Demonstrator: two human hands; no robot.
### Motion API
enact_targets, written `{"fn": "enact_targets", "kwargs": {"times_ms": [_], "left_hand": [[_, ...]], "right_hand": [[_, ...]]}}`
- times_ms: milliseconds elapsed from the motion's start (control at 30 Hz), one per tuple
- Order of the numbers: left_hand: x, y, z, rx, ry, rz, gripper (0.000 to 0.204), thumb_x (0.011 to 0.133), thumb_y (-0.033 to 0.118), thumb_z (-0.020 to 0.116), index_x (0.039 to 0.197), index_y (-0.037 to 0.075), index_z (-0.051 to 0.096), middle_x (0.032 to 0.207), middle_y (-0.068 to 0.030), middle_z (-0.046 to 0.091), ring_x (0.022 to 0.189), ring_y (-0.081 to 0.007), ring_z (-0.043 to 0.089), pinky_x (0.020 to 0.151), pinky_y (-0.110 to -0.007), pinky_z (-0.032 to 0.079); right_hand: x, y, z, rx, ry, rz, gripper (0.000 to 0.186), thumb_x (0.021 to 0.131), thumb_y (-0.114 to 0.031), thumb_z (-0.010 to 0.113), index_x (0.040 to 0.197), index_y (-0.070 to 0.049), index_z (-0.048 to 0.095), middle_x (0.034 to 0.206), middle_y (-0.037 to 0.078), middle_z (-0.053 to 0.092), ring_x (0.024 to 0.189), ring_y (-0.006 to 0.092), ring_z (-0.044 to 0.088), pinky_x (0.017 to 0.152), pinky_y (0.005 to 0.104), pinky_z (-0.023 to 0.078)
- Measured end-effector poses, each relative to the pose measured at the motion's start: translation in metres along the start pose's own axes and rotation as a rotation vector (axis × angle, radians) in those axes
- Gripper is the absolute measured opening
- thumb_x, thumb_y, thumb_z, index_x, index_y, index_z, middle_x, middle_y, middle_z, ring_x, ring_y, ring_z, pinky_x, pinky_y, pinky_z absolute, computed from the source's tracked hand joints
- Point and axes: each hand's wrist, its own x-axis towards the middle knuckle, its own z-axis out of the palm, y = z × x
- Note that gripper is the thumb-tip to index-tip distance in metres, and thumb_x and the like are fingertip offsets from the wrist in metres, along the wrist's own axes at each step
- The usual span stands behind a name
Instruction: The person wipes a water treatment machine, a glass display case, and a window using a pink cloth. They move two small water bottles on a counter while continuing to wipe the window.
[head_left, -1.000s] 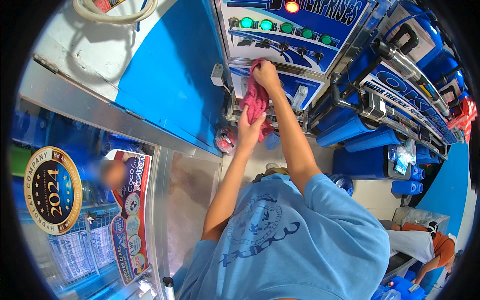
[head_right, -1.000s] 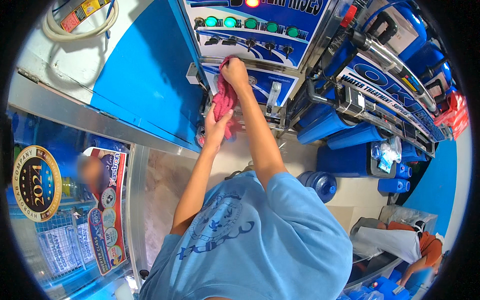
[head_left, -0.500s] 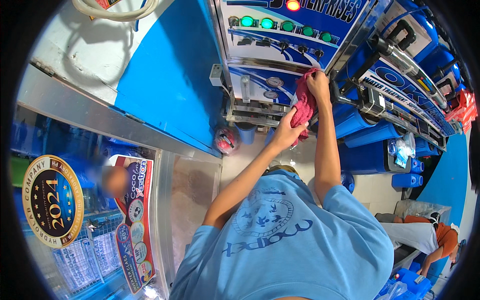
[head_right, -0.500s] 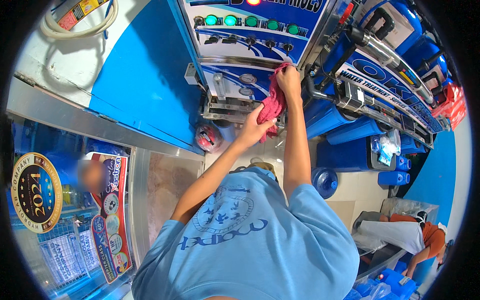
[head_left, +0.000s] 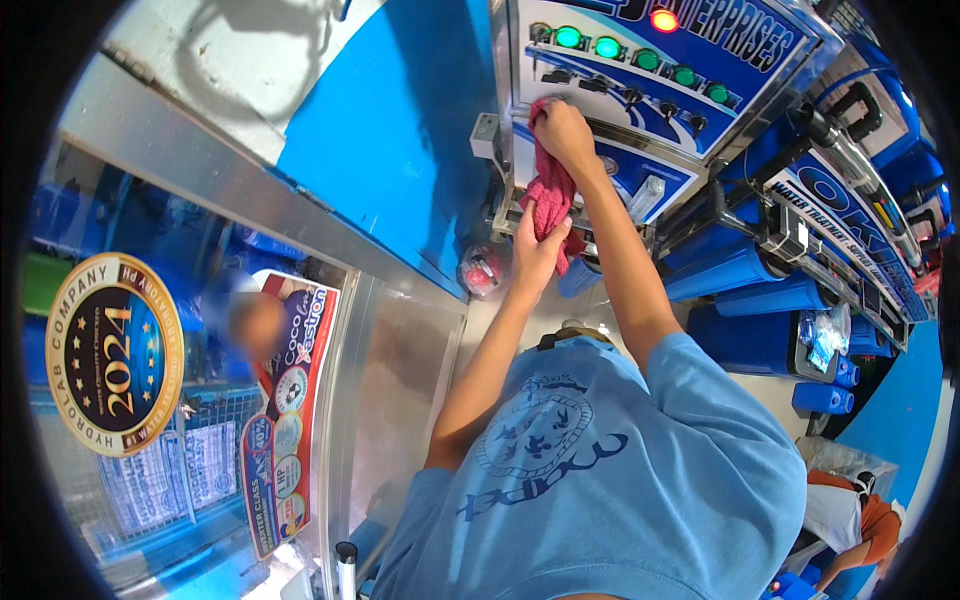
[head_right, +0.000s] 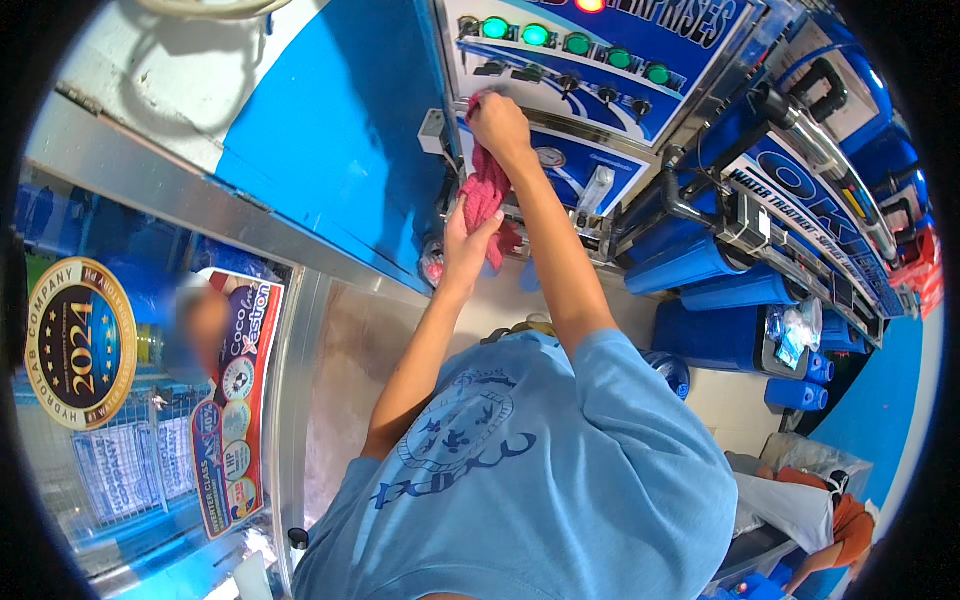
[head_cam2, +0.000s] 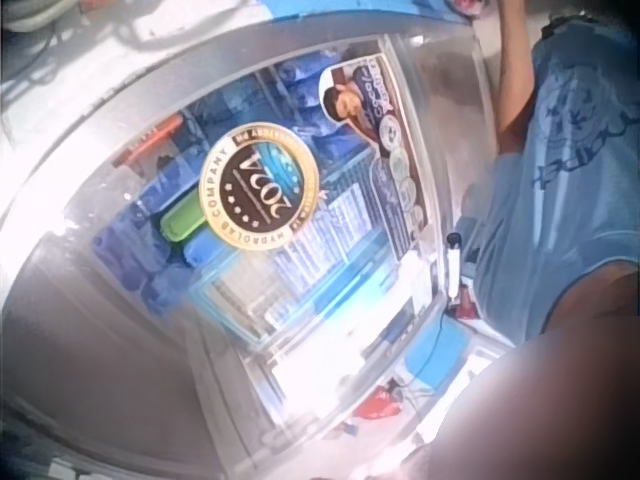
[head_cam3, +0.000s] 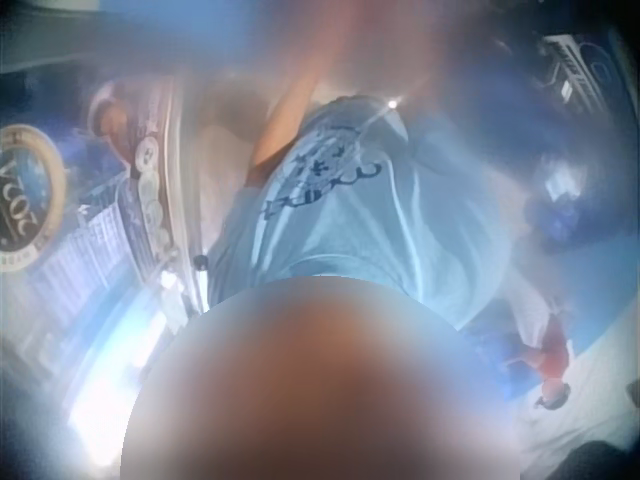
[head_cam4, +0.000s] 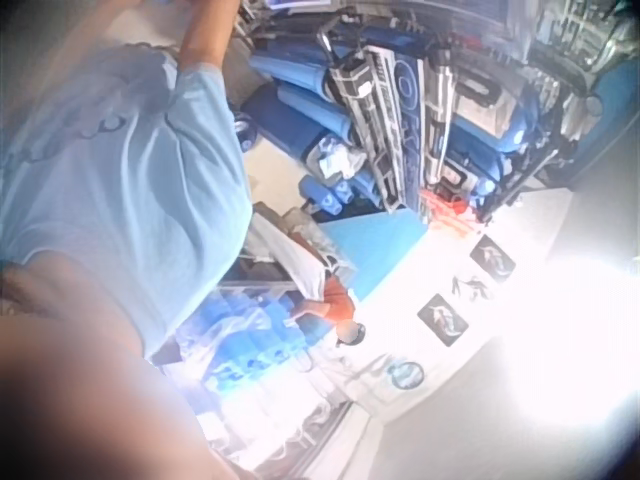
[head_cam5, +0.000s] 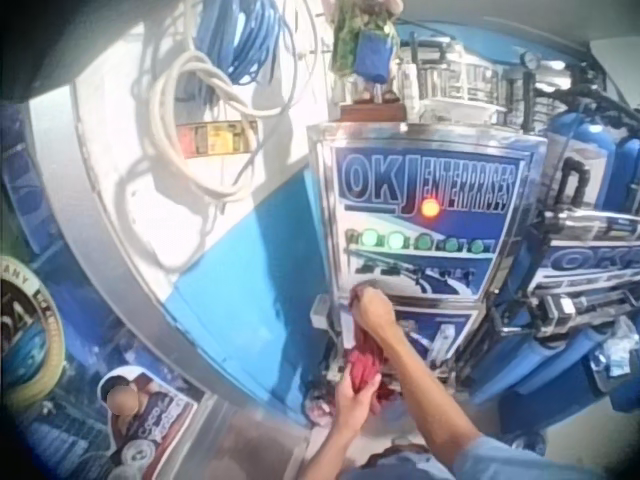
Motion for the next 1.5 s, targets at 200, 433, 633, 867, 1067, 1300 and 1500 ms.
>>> {"fn": "enact_targets", "kwargs": {"times_ms": [200, 433, 633, 867, 1067, 1300, 1500], "left_hand": [[-0.007, 0.005, -0.026, -0.018, 0.097, 0.025, 0.047, 0.092, 0.01, 0.063, 0.136, 0.001, 0.049, 0.124, -0.007, 0.06, 0.11, -0.0129, 0.057, 0.095, -0.029, 0.044], [-0.092, -0.012, -0.088, -0.205, 0.084, -0.296, 0.049, 0.094, 0.016, 0.062, 0.139, 0.003, 0.045, 0.118, -0.0116, 0.063, 0.089, -0.0201, 0.067, 0.079, -0.032, 0.054], [-0.139, -0.043, -0.12, -0.545, 0.284, -0.282, 0.052, 0.097, 0.022, 0.059, 0.141, 0.001, 0.042, 0.131, -0.0125, 0.056, 0.117, -0.022, 0.057, 0.099, -0.038, 0.046], [-0.146, -0.076, -0.15, -0.082, 0.182, -0.457, 0.047, 0.095, 0.015, 0.059, 0.139, 0.003, 0.046, 0.134, -0.0071, 0.055, 0.124, -0.0187, 0.052, 0.106, -0.036, 0.039], [-0.16, -0.07, -0.162, -0.309, 0.104, -0.345, 0.055, 0.091, 0.009, 0.062, 0.142, 0.002, 0.044, 0.134, -0.0088, 0.055, 0.126, -0.0204, 0.051, 0.107, -0.037, 0.039], [-0.23, -0.033, -0.129, -0.428, 0.305, -0.211, 0.057, 0.094, 0.011, 0.053, 0.148, 0.004, 0.034, 0.145, -0.0115, 0.046, 0.133, -0.0266, 0.045, 0.112, -0.044, 0.034], [-0.293, -0.014, -0.088, -0.747, 0.328, 0.007, 0.056, 0.097, 0.03, 0.046, 0.145, 0.003, 0.038, 0.145, -0.0139, 0.046, 0.133, -0.03, 0.045, 0.111, -0.043, 0.036]], "right_hand": [[0.018, -0.039, 0.046, 0.089, -0.269, -0.056, 0.021, 0.081, -0.017, 0.058, 0.084, 0.002, 0.068, 0.086, 0.029, 0.067, 0.084, 0.0445, 0.067, 0.078, 0.0534, 0.053], [-0.094, -0.048, 0.009, 0.501, -0.77, -0.163, 0.029, 0.088, -0.024, 0.058, 0.104, -0.002, 0.067, 0.101, 0.021, 0.069, 0.093, 0.0359, 0.066, 0.083, 0.0432, 0.052], [-0.214, -0.022, -0.015, 2.131, -0.833, 0.585, 0.067, 0.092, -0.051, 0.058, 0.141, -0.008, 0.045, 0.142, 0.012, 0.05, 0.129, 0.0272, 0.049, 0.112, 0.0475, 0.035], [-0.279, -0.025, -0.022, 2.177, -0.947, 0.769, 0.081, 0.087, -0.064, 0.056, 0.144, -0.009, 0.041, 0.146, 0.013, 0.046, 0.132, 0.0301, 0.047, 0.113, 0.0517, 0.034], [-0.295, -0.03, -0.048, 2.259, -0.844, 0.821, 0.081, 0.088, -0.066, 0.053, 0.145, -0.01, 0.04, 0.146, 0.013, 0.046, 0.133, 0.0307, 0.046, 0.112, 0.0517, 0.035], [-0.309, -0.025, -0.036, 1.878, -1.08, 1.072, 0.06, 0.098, -0.047, 0.041, 0.143, -0.006, 0.044, 0.144, 0.015, 0.049, 0.133, 0.0322, 0.047, 0.113, 0.0532, 0.033], [-0.335, -0.006, -0.023, 2.236, -1.44, 0.862, 0.045, 0.097, -0.031, 0.048, 0.133, -0.004, 0.053, 0.136, 0.013, 0.056, 0.125, 0.0291, 0.053, 0.111, 0.0481, 0.037]]}}
